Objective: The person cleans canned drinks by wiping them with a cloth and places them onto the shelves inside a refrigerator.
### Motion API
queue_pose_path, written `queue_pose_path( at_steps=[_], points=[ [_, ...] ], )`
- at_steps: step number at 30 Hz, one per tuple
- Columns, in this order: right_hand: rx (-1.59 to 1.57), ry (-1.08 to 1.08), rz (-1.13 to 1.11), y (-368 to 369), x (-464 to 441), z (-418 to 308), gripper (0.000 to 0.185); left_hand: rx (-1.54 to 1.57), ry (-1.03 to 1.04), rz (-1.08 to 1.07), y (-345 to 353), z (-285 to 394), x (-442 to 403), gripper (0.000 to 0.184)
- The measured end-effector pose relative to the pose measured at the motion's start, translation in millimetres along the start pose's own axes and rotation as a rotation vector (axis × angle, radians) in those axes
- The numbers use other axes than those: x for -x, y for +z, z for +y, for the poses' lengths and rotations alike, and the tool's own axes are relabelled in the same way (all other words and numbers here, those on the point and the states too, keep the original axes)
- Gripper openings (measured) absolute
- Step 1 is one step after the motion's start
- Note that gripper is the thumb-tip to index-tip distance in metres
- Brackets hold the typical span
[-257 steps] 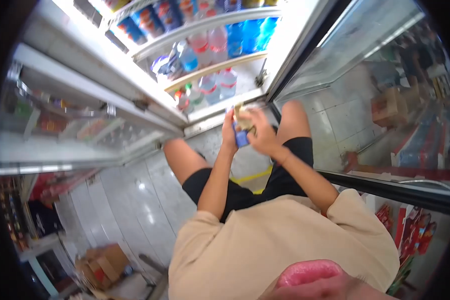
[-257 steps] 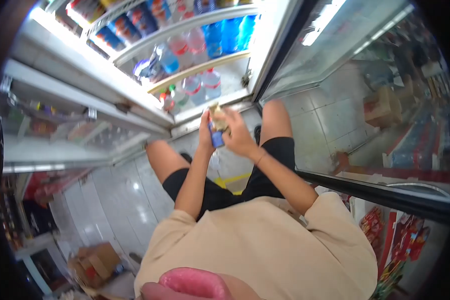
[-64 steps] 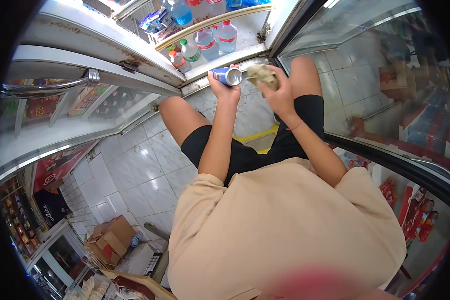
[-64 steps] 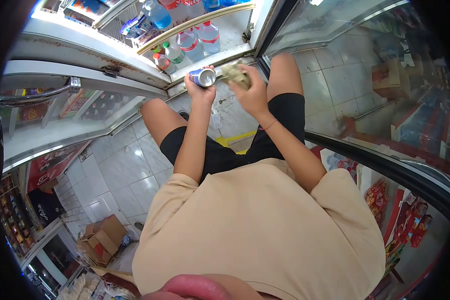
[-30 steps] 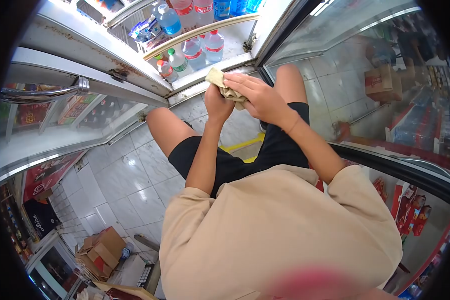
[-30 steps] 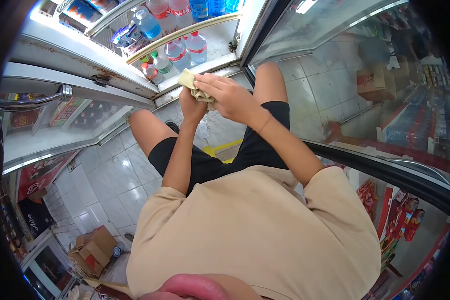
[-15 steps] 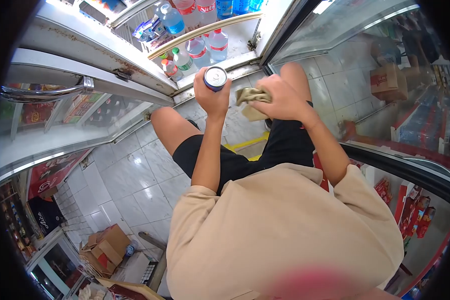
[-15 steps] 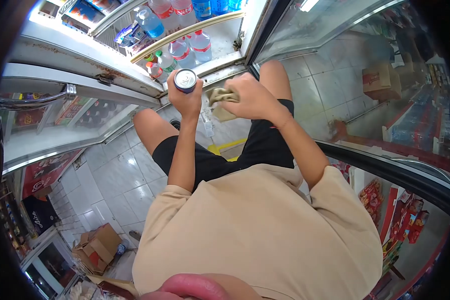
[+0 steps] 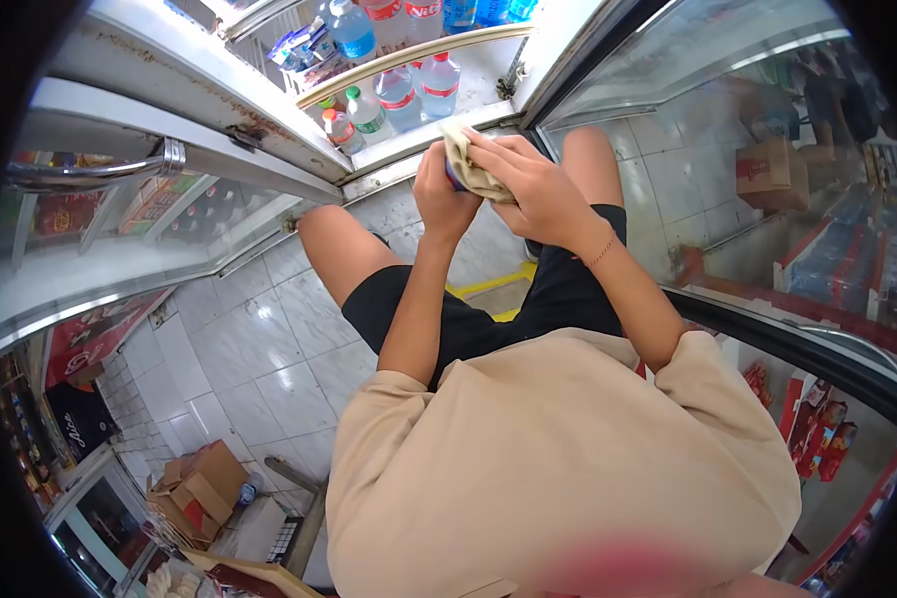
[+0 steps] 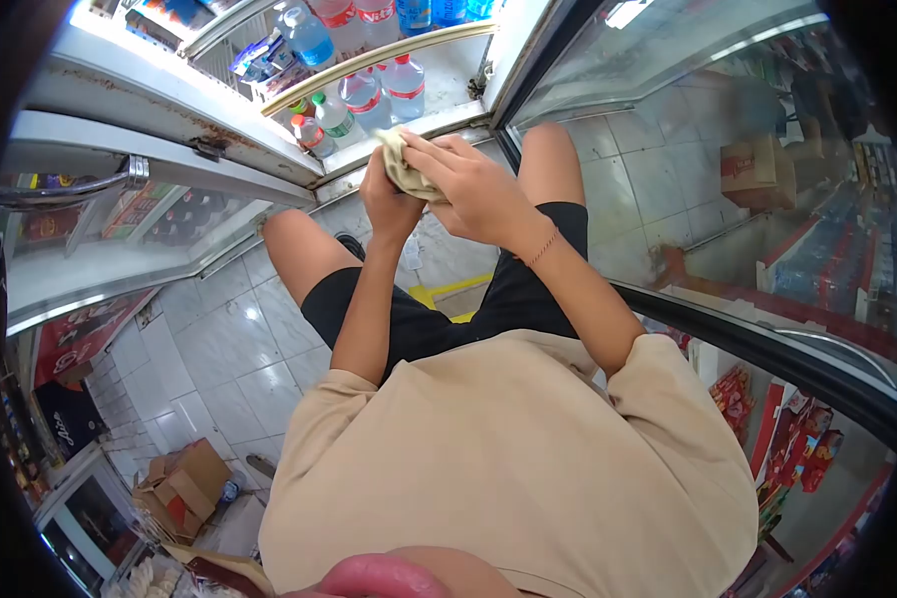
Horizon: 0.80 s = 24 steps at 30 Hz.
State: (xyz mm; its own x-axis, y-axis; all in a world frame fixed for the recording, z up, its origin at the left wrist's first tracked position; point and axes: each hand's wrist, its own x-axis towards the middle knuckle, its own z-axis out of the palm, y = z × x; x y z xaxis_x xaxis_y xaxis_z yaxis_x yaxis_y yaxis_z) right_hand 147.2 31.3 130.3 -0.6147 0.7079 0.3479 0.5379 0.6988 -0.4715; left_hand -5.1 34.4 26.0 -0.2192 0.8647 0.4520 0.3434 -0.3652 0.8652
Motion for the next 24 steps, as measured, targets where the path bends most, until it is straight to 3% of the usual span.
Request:
queue_pose_path(
  at_steps=[4,6,7,9,11,12,13,15,16,17,18,19,20,21,22,23,24],
  points=[
    [0.163,0.052,-0.04,6,14,-13,0.056,-0.196,0.065,-0.03,4,-8,6,0.041],
    [0.229,0.276,-0.06,8,19,-26,0.045,-0.195,0.063,-0.029,13,-8,9,0.041],
    [0.229,0.28,-0.054,4,17,-28,0.045,-0.2,0.059,-0.034,14,-8,8,0.04],
    [0.16,0.612,-0.214,-9,16,-33,0.03,-0.269,0.109,-0.059,14,-9,7,0.046],
    [0.089,0.654,-0.113,-11,20,-18,0.024,-0.122,-0.125,0.032,17,-8,2,0.052],
    [0.021,0.697,-0.018,-11,21,-10,0.018,-0.196,-0.052,0.029,15,-10,-3,0.055],
    [0.02,0.697,-0.017,-10,20,-3,0.018,-0.197,-0.052,0.029,13,-10,-5,0.055],
    [-0.001,0.38,0.308,-11,17,11,0.016,-0.064,-0.064,-0.047,10,-10,-9,0.052],
    [-0.108,0.361,0.358,-5,13,14,0.018,-0.059,-0.06,-0.051,11,-10,-9,0.052],
    [-0.1,0.364,0.366,3,9,12,0.018,0.004,-0.108,-0.203,12,-8,-7,0.052],
    [-0.136,0.256,0.371,14,5,10,0.02,0.064,-0.156,-0.357,13,-9,-6,0.053],
    [-0.172,0.147,0.373,21,6,10,0.023,0.067,-0.151,-0.363,16,-25,-1,0.053],
    [-0.168,0.146,0.378,23,10,8,0.023,0.069,0.061,-0.386,19,-42,3,0.049],
    [-0.213,0.077,0.239,26,17,1,0.025,0.068,0.274,-0.402,22,-54,3,0.045],
    [-0.237,0.037,0.167,30,23,-5,0.027,0.213,-0.346,-0.286,23,-35,-1,0.036],
    [-0.263,-0.001,0.094,33,30,-10,0.028,0.079,-0.241,-0.252,18,-24,-4,0.029],
    [-0.489,0.177,0.073,35,41,-13,0.023,0.238,-0.49,-0.211,15,-22,-9,0.029]
  ],
)
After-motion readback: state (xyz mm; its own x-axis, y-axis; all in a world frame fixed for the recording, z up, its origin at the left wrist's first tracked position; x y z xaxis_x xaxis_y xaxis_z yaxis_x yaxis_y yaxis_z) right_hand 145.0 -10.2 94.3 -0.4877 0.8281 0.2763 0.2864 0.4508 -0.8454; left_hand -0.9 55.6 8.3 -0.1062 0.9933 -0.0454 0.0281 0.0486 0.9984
